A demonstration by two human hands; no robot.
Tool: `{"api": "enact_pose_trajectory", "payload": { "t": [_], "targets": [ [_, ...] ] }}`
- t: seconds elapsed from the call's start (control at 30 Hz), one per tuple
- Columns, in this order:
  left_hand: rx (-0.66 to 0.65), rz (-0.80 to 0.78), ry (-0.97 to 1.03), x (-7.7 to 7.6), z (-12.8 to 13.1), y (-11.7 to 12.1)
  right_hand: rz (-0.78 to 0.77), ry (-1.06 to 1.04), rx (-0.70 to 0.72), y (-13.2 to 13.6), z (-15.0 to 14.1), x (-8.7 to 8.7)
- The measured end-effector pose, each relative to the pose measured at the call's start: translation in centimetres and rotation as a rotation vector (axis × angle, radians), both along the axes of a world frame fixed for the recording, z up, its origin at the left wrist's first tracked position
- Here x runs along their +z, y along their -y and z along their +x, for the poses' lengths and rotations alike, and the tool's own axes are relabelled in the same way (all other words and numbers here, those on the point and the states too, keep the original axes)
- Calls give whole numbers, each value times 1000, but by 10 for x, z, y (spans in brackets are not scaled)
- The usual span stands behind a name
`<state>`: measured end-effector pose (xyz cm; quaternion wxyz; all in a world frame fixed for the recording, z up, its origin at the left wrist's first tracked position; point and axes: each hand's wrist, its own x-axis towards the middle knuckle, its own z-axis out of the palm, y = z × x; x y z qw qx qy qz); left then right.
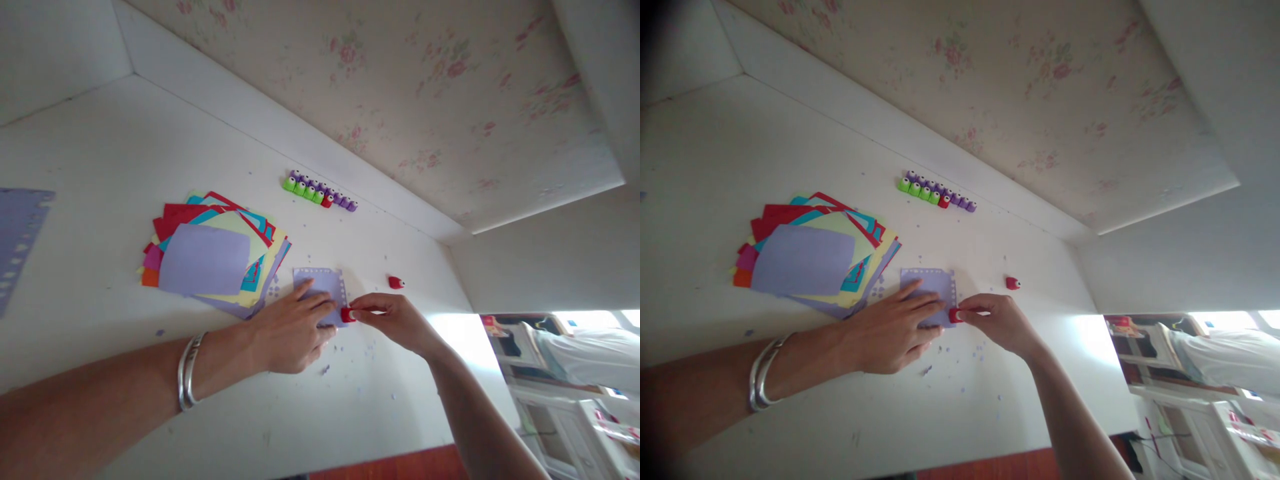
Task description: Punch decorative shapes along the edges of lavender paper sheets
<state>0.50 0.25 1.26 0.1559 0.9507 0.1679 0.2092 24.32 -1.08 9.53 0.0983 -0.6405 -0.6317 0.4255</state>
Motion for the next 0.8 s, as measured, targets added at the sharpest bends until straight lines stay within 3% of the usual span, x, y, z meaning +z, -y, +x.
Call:
{"api": "enact_pose_trajectory", "payload": {
  "t": [0.8],
  "targets": [
    [-11,-29,-5,1,0,0,-103,51,-9,-2,1,-2]
  ]
}}
